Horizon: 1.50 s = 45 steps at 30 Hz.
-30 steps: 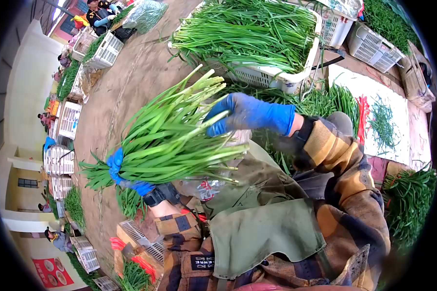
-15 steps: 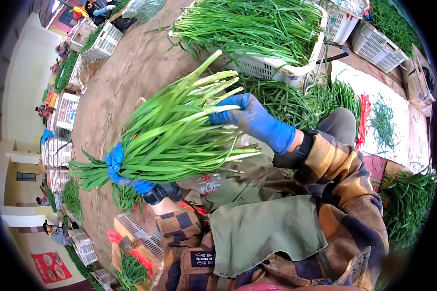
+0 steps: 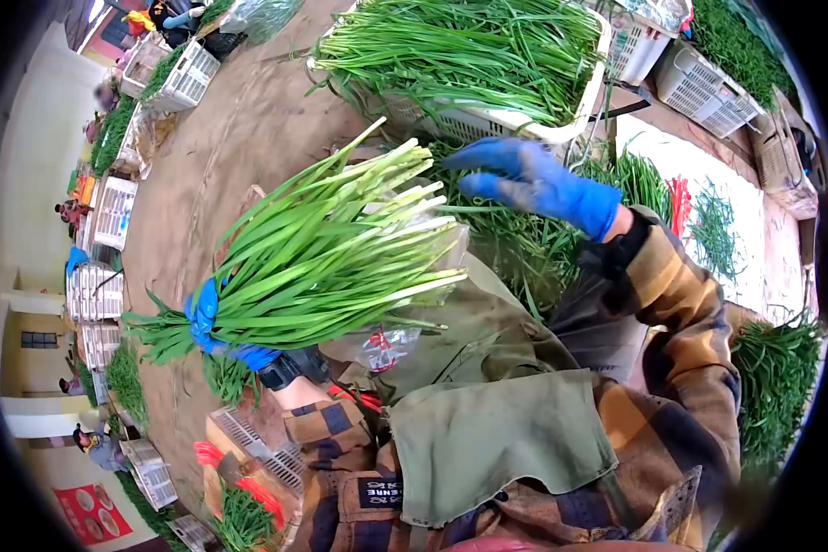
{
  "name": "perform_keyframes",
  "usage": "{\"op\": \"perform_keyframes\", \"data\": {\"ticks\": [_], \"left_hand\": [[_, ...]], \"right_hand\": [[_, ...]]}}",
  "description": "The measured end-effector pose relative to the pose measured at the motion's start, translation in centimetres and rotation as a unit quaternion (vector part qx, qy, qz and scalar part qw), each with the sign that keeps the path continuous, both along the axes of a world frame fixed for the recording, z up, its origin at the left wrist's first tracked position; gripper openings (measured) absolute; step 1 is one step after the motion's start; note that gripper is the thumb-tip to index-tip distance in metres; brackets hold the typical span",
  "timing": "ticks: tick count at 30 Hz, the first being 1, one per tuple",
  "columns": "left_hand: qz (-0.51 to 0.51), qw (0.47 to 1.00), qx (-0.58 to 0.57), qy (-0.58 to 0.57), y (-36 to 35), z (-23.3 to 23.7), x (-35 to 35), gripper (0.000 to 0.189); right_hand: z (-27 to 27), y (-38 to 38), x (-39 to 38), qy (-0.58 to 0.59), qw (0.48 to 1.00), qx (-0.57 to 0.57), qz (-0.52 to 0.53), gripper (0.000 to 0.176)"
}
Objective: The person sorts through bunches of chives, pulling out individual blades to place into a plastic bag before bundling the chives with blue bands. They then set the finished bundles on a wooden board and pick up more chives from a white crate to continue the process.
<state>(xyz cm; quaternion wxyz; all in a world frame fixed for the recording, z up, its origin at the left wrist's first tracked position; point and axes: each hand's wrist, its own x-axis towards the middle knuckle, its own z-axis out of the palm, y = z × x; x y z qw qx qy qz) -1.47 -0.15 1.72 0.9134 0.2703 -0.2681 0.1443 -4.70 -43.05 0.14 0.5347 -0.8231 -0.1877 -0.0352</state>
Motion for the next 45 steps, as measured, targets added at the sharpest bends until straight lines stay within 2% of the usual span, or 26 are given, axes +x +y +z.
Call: {"op": "perform_keyframes", "data": {"ticks": [3, 5, 6, 9, 11, 12, 13, 15, 16, 18, 20, 21, 22, 23, 25, 26, 27, 29, 32, 35, 36, 38, 40, 41, 43, 45], "left_hand": [[-0.029, 0.999, -0.027, 0.030, -0.8, 1.1, 0.4, 0.013], [-0.050, 0.998, -0.019, 0.013, -2.7, 2.2, -0.2, 0.009], [-0.054, 0.998, -0.021, 0.019, -3.3, 2.7, -0.6, 0.009], [-0.074, 0.997, 0.006, 0.017, -1.6, 1.9, -0.2, 0.011], [-0.037, 0.997, 0.068, 0.030, 0.0, 1.4, -0.3, 0.013], [-0.073, 0.994, 0.065, 0.044, 0.6, 1.6, -0.7, 0.015], [-0.016, 0.993, 0.077, 0.089, 0.0, 2.5, -1.0, 0.013], [0.098, 0.974, 0.098, 0.181, -1.9, 4.7, -1.6, 0.014], [0.066, 0.977, 0.149, 0.138, -0.8, 4.8, -0.8, 0.008], [0.082, 0.962, 0.157, 0.210, -0.9, 6.2, -0.6, 0.013], [0.104, 0.942, 0.217, 0.234, -1.8, 8.2, 0.4, 0.028], [0.117, 0.935, 0.258, 0.211, -3.2, 9.4, 0.7, 0.028], [0.128, 0.927, 0.299, 0.186, -5.5, 11.1, 0.6, 0.029], [0.138, 0.917, 0.338, 0.160, -7.8, 12.5, 0.5, 0.030], [0.116, 0.904, 0.409, 0.048, -11.3, 14.4, 0.5, 0.034], [0.110, 0.890, 0.442, 0.001, -13.1, 15.3, 0.4, 0.035], [0.216, 0.755, 0.578, -0.222, -14.0, 15.6, 1.0, 0.034], [0.257, 0.688, 0.617, -0.283, -16.9, 17.0, 1.9, 0.037], [0.161, 0.815, 0.549, -0.092, -20.5, 18.0, 2.1, 0.044], [0.072, 0.822, 0.556, -0.102, -22.0, 18.9, 2.2, 0.046], [0.072, 0.820, 0.548, -0.147, -21.9, 18.4, 1.7, 0.043], [0.068, 0.814, 0.526, -0.237, -21.6, 17.3, 0.8, 0.038], [-0.110, 0.870, 0.469, -0.102, -18.4, 15.9, 2.2, 0.035], [-0.214, 0.852, 0.475, -0.050, -14.8, 15.4, 5.3, 0.035], [-0.290, 0.831, 0.474, 0.027, -12.8, 13.7, 7.1, 0.034], [-0.234, 0.851, 0.466, 0.073, -13.5, 11.7, 5.9, 0.032]], "right_hand": [[2.0, 5.2, 0.8, 0.124, 0.990, 0.032, 0.065, 0.037], [-0.4, 7.6, 2.6, 0.054, 0.954, 0.276, 0.100, 0.031], [-1.7, 7.6, 3.2, 0.149, 0.968, 0.193, 0.054, 0.027], [-0.4, 8.4, 1.7, 0.079, 0.993, -0.028, -0.079, 0.022], [-2.1, 6.5, 2.5, 0.036, 0.961, -0.165, -0.221, 0.023], [-3.4, 4.1, 3.0, 0.038, 0.939, -0.247, -0.236, 0.023], [-5.0, 1.3, 3.0, 0.038, 0.911, -0.327, -0.247, 0.023], [-8.6, -3.6, 1.9, 0.090, 0.806, -0.580, -0.081, 0.023], [-7.9, -4.5, 0.8, 0.088, 0.787, -0.606, -0.074, 0.024], [-5.6, -4.9, 0.1, 0.091, 0.777, -0.618, -0.080, 0.035], [1.5, -2.8, -0.3, 0.035, 0.900, -0.428, -0.082, 0.049], [1.5, -2.2, 0.8, -0.130, 0.957, -0.254, -0.051, 0.073], [3.6, 0.4, 0.6, -0.118, 0.992, -0.046, -0.010, 0.079], [5.3, 2.8, 0.7, -0.123, 0.985, 0.104, 0.068, 0.088], [10.6, 5.9, -0.7, -0.094, 0.995, -0.015, 0.033, 0.098], [11.4, 7.5, -0.2, -0.162, 0.986, -0.024, 0.014, 0.108], [12.5, 8.5, -0.2, -0.180, 0.984, -0.013, -0.006, 0.107], [14.6, 9.4, -0.3, -0.216, 0.975, 0.004, -0.045, 0.105], [14.3, 9.9, 1.9, -0.290, 0.938, 0.000, -0.193, 0.096], [15.2, 7.4, 1.1, -0.201, 0.960, -0.054, -0.189, 0.068], [14.4, 6.3, 1.8, -0.261, 0.948, -0.039, -0.181, 0.074], [15.3, 3.6, 1.4, -0.134, 0.988, -0.022, -0.067, 0.069], [16.2, 2.0, 0.1, -0.029, 0.999, -0.028, 0.011, 0.055], [16.2, 1.6, -0.3, -0.017, 0.999, -0.031, 0.040, 0.054], [15.4, 1.3, -0.8, 0.007, 0.996, -0.013, 0.092, 0.053], [14.0, 1.5, -0.9, 0.032, 0.990, 0.017, 0.138, 0.052]]}}
